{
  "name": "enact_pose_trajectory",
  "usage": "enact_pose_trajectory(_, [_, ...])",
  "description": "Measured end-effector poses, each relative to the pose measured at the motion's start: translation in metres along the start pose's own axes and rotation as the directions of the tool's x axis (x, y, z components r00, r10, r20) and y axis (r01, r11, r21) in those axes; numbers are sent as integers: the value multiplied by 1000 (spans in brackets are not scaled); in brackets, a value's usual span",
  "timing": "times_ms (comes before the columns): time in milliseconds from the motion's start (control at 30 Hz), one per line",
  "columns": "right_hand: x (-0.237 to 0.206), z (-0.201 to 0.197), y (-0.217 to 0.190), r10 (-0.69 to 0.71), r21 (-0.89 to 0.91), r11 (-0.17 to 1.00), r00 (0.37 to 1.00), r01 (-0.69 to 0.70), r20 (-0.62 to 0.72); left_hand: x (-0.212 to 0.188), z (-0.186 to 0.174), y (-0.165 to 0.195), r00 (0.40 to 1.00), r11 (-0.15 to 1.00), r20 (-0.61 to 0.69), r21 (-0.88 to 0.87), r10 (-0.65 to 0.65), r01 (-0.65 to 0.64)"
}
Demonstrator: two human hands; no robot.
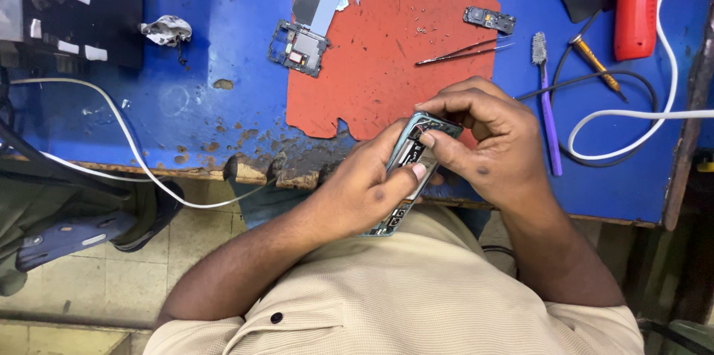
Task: The person disassembles a smartphone, removes the battery, and uses a screwdriver to adjust internal components. They reconnect the battery, plug in a charging cable, and test the device by navigating the screen.
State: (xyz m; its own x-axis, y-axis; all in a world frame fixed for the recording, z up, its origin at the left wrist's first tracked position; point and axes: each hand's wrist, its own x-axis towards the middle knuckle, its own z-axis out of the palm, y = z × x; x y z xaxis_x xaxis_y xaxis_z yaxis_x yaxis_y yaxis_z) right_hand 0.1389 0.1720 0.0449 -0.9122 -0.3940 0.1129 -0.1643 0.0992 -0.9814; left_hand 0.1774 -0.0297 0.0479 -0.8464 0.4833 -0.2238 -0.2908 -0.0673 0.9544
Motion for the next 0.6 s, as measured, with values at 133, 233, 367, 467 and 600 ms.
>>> enact_pose_trajectory(133, [-1,2,-1,-25,-22,999,1000,25,-4,-1,0,1,1000,1000,5,19,6,-6])
enact_pose_trajectory(233, [-3,4,-1,-59,-136,989,998,55,-28,-2,1,2,1000,999,-1,20,-29,29])
enact_pose_trajectory(367, [-4,7,1,-32,-154,988,998,23,-61,-1,3,1,1000,1000,-15,22,2,-2])
enact_pose_trajectory(467, [-4,9,3,-13,-86,996,998,8,-66,-1,3,-2,999,988,-38,153,26,-20])
enact_pose_trajectory(600, [-3,11,5,3,-135,991,997,-13,-75,1,3,-7,994,947,-92,318,66,-34])
